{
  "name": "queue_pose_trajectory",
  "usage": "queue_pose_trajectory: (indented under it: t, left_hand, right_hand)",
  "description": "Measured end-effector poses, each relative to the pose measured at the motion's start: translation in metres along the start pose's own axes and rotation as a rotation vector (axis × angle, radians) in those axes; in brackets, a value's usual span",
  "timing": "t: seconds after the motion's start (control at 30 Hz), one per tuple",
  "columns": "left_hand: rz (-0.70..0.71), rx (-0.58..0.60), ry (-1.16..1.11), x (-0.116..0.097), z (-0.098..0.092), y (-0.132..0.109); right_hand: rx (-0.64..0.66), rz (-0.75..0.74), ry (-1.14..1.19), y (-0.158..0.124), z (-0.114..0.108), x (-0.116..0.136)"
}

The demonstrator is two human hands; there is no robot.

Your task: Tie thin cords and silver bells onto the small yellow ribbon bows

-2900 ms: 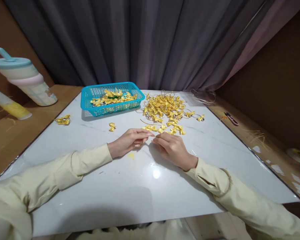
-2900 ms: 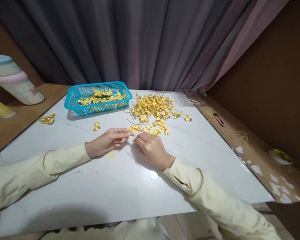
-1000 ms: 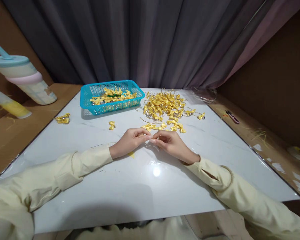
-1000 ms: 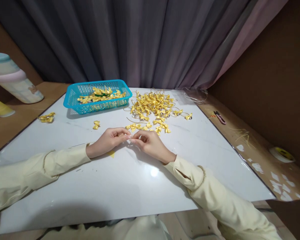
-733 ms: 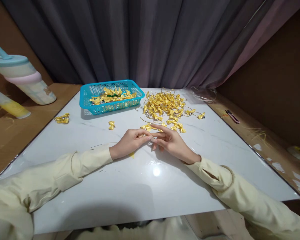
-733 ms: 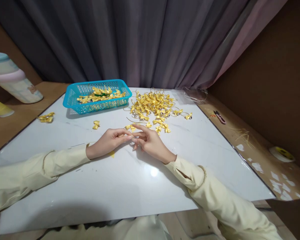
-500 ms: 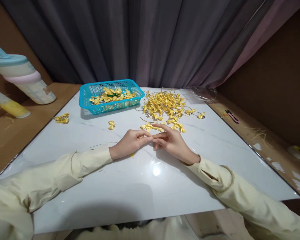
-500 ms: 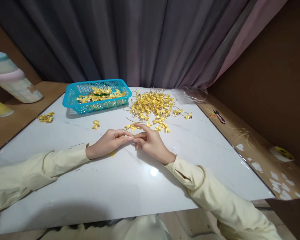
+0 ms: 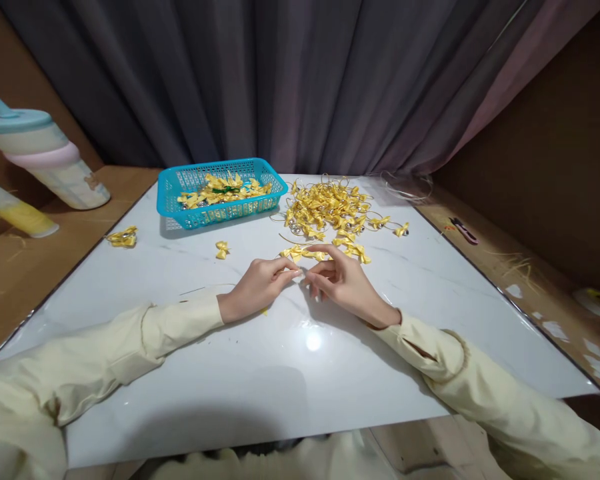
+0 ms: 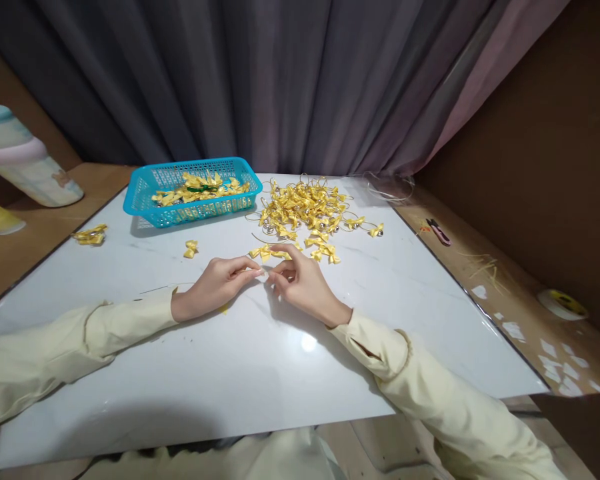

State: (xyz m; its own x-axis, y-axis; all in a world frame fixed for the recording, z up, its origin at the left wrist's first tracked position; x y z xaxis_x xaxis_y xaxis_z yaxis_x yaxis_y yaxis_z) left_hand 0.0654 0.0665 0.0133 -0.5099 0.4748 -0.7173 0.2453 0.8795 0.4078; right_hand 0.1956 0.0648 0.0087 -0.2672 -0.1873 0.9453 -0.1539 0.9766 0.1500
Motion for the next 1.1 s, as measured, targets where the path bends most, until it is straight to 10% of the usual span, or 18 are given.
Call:
queue_pose_trajectory:
  t: [0.47, 1.1]
  left_hand:
    - [0.020, 0.021, -0.037, -0.002, 0.001, -0.001]
    - [-0.198, 0.099, -0.151, 0.011, 0.006, 0.002]
  right_hand:
    - [-0.018, 0.046, -0.011, 0.000, 0.001, -0.001]
    - [-0.099, -0.605, -0.454, -0.015, 0.004, 0.029]
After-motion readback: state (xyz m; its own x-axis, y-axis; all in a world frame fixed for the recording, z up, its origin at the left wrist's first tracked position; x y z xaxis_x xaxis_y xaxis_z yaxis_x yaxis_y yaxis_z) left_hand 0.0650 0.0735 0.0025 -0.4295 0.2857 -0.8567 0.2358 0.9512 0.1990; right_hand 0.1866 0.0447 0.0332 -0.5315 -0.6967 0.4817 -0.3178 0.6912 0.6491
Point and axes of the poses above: each hand's wrist, its own y-axis towards the middle knuckle, its own z-axis out of the palm, x = y × z, the point moved 7 cm from there along y, towards the middle knuckle, and after that the axes turned 12 degrees about -x, right-handed, at the moved point
